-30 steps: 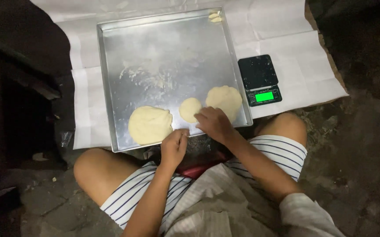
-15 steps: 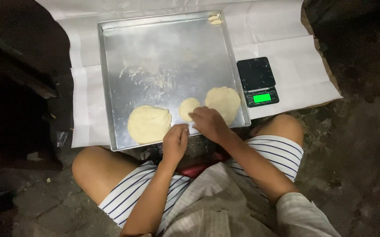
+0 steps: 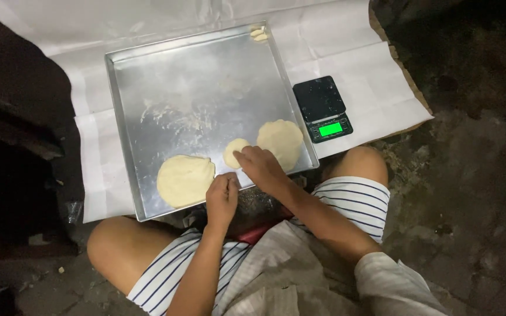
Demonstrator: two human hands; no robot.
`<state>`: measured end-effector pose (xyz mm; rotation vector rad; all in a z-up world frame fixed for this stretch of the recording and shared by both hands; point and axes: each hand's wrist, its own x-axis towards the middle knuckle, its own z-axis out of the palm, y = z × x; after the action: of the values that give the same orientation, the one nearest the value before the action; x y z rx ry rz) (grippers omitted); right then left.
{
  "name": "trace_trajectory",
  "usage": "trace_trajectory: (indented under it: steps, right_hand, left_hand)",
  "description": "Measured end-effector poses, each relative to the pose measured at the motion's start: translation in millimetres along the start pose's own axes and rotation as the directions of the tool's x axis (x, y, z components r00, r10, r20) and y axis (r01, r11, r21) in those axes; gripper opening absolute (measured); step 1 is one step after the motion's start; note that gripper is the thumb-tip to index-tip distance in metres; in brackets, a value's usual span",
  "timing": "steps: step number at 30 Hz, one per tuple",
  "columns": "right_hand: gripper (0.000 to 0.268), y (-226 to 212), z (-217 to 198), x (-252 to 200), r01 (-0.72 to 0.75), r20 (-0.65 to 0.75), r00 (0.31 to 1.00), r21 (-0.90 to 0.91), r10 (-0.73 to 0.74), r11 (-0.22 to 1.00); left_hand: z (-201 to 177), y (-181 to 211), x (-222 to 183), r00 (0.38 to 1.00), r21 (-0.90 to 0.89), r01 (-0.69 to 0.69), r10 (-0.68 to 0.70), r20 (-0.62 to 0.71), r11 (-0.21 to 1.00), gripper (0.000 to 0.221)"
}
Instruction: Weighing small pieces of dough on a digital scale and flattening larger dough balls on a metal tray.
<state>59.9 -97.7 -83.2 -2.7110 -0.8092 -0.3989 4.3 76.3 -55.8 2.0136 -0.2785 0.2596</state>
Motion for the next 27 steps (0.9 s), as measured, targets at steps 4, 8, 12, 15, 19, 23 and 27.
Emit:
trace_trajectory:
  steps: [4, 8, 12, 15, 19, 23, 27]
  right_hand:
    - [0.013, -7.8, -8.4, -0.6, 0.119, -0.064, 0.990, -0.075, -0.123, 0.990]
    - [0.015, -4.8, -8.1, -2.4, 0.088, -0.099, 0.991, -0.023, -0.090, 0.996]
    - [0.017, -8.4, -16.0, -2.9, -0.003, -0.118, 0.993, 0.058, 0.010, 0.998]
    - [0.010, -9.8, -16.1, -0.1, -0.015, -0.133, 0.991, 0.019, 0.018, 1.000]
    - [0.005, -13.1, -25.8, 4.3, 0.020, -0.165, 0.986, 0.002, -0.020, 1.000]
    - [0.010, 4.1, 6.4, -6.9, -0.036, -0.127, 0.990, 0.180, 0.060, 0.983]
    - [0.002, 7.5, 9.9, -17.6, -0.277, 0.060, 0.959, 0.415, 0.277, 0.867]
  left_hand:
    - [1.2, 1.6, -5.0, 1.000, 0.054, -0.007, 0.007, -0.007, 0.998, 0.013]
    - [6.6, -8.1, -4.6, 0.995, 0.183, -0.067, 0.078, -0.056, 0.981, 0.005]
    - [10.0, -9.9, 2.6, 0.992, 0.263, -0.078, 0.102, -0.079, 0.962, 0.013]
    - [7.2, -9.4, 15.9, 0.984, 0.351, -0.158, 0.177, -0.025, 0.923, 0.030]
    - [15.7, -32.1, 23.4, 0.982, 0.435, -0.186, 0.154, 0.108, 0.881, 0.049]
    - [17.4, -39.5, 28.8, 0.969, 0.448, -0.236, 0.172, 0.178, 0.862, 0.044]
    - [23.8, -49.6, 26.7, 0.964, 0.486, -0.265, 0.211, 0.164, 0.833, 0.030]
